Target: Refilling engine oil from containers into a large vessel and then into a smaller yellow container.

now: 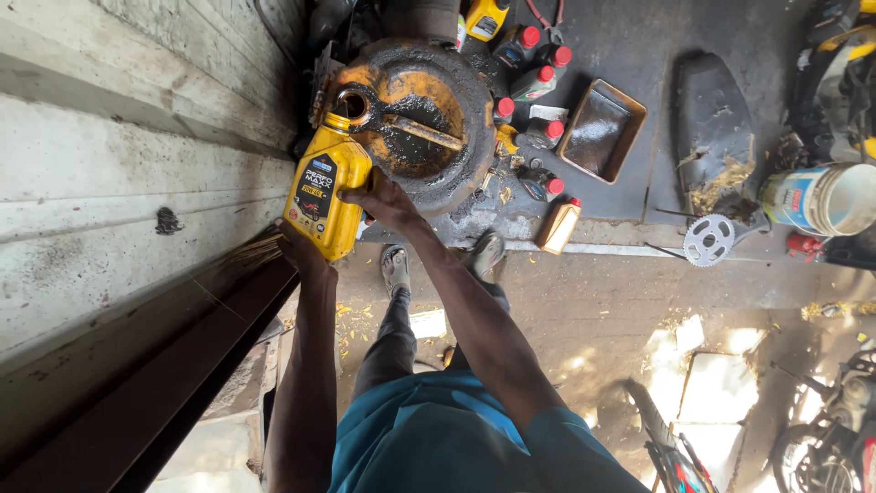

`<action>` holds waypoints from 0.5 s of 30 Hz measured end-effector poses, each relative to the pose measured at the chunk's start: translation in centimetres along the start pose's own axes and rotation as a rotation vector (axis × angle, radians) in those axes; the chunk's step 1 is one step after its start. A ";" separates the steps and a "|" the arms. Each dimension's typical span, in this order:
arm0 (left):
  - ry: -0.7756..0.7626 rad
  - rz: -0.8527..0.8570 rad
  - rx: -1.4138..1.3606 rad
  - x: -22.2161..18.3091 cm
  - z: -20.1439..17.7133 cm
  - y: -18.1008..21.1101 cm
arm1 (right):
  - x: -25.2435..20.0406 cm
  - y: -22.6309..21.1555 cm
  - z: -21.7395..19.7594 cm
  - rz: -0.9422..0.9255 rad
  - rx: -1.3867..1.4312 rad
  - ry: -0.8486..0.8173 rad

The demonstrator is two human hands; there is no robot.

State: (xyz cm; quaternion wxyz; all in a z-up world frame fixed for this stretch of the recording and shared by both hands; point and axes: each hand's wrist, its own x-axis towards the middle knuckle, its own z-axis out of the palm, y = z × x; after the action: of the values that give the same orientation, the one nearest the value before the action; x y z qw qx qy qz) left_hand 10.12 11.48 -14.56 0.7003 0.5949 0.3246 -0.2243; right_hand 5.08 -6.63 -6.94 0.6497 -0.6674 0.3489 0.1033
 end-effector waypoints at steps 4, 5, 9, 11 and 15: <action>-0.038 0.037 -0.013 1.0 -0.6 -1.4 | -1.0 -0.9 -0.4 0.054 0.003 0.000; -0.038 0.046 -0.011 0.6 -0.3 -1.2 | -0.9 -0.8 -0.4 0.048 -0.007 0.004; 0.003 0.033 -0.018 -0.1 -0.3 -1.4 | -0.8 -0.4 -0.7 0.078 -0.043 0.007; 0.014 0.034 -0.021 -0.4 0.2 -0.9 | -0.6 -0.4 -0.9 0.030 -0.032 0.001; 0.045 0.052 -0.014 -0.6 0.2 -1.2 | -0.8 -1.3 -1.2 0.011 -0.041 -0.018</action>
State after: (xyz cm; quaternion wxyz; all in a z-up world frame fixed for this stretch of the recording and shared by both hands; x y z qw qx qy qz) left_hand 8.90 11.03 -14.88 0.7027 0.6031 0.3260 -0.1902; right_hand 4.89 -7.58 -5.22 0.6385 -0.6776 0.3446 0.1202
